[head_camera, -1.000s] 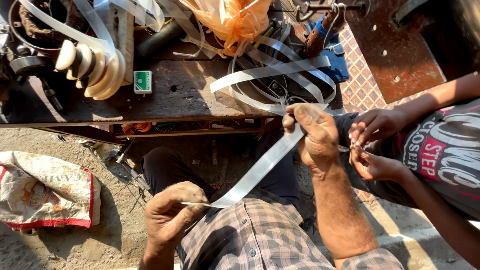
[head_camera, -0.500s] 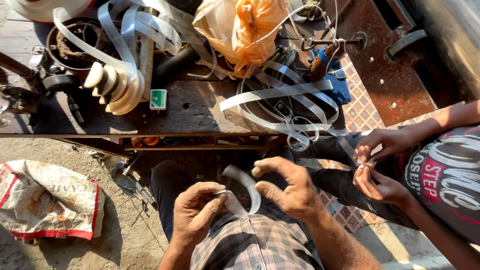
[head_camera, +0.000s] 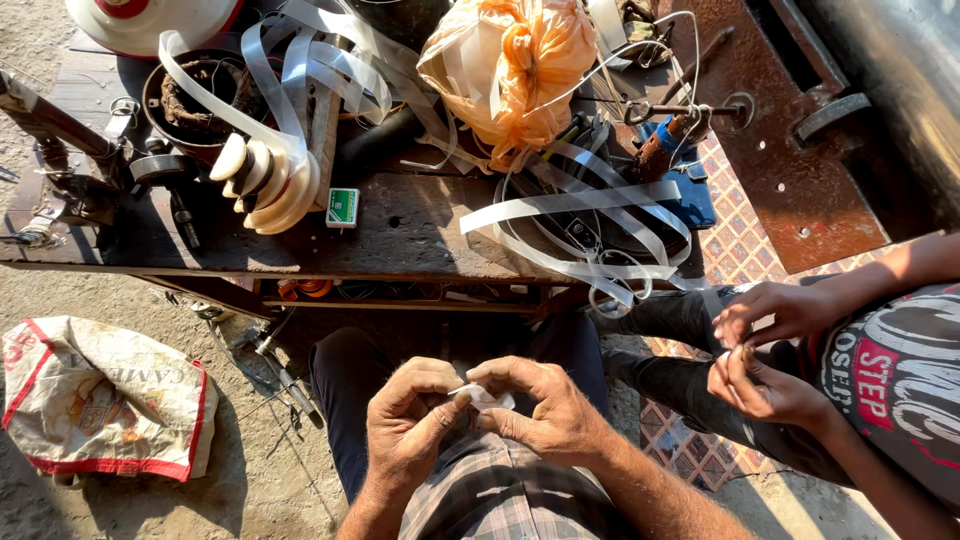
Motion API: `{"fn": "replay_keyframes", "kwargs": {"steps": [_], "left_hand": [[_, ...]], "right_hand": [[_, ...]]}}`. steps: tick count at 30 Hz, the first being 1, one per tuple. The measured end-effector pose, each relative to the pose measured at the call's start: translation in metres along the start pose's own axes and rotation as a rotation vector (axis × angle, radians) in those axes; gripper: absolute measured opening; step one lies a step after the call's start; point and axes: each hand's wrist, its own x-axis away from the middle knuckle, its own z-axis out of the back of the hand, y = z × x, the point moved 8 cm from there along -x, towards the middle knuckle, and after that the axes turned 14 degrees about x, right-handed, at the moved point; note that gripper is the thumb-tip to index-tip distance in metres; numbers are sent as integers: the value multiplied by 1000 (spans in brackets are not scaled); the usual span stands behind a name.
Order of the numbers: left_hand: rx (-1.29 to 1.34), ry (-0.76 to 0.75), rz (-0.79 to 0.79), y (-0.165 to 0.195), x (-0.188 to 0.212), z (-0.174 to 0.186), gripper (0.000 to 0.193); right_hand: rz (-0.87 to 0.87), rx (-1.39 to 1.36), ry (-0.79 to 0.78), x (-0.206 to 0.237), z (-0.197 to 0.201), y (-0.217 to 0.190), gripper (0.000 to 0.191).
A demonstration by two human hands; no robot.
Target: The person sits on a step and joins the ends of white plastic strapping strips by hand, folding and pressing the ends together to form loops. They handle the strips one at a time, pulling them taut and placing finished loops on the workbench beside them.
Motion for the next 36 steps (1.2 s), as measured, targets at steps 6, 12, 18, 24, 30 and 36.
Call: {"fn": "replay_keyframes", "kwargs": {"steps": [6,12,18,24,30,36], "left_hand": [[140,24,31,1,-3,3,9],[-179,64,46,16,-3,6,9],[-583,-47,-22,40,-5,-9,16],[-500,-51,47,35,-6,-1,13],[-139,14,15,27,-9,31,16],[-105,177,-74,41,-11,61,17]], "right_hand": [[-78,-83,-93,-2,-14,5,27],[1,100,-21,-5,3,-2,21],[2,232,-46,-10,10,-3,30],[1,246,-99,-14,5,-3,29],[-38,265,-139,-13,12,2,29],[-27,428,5,-9,38,-9,33]]}}
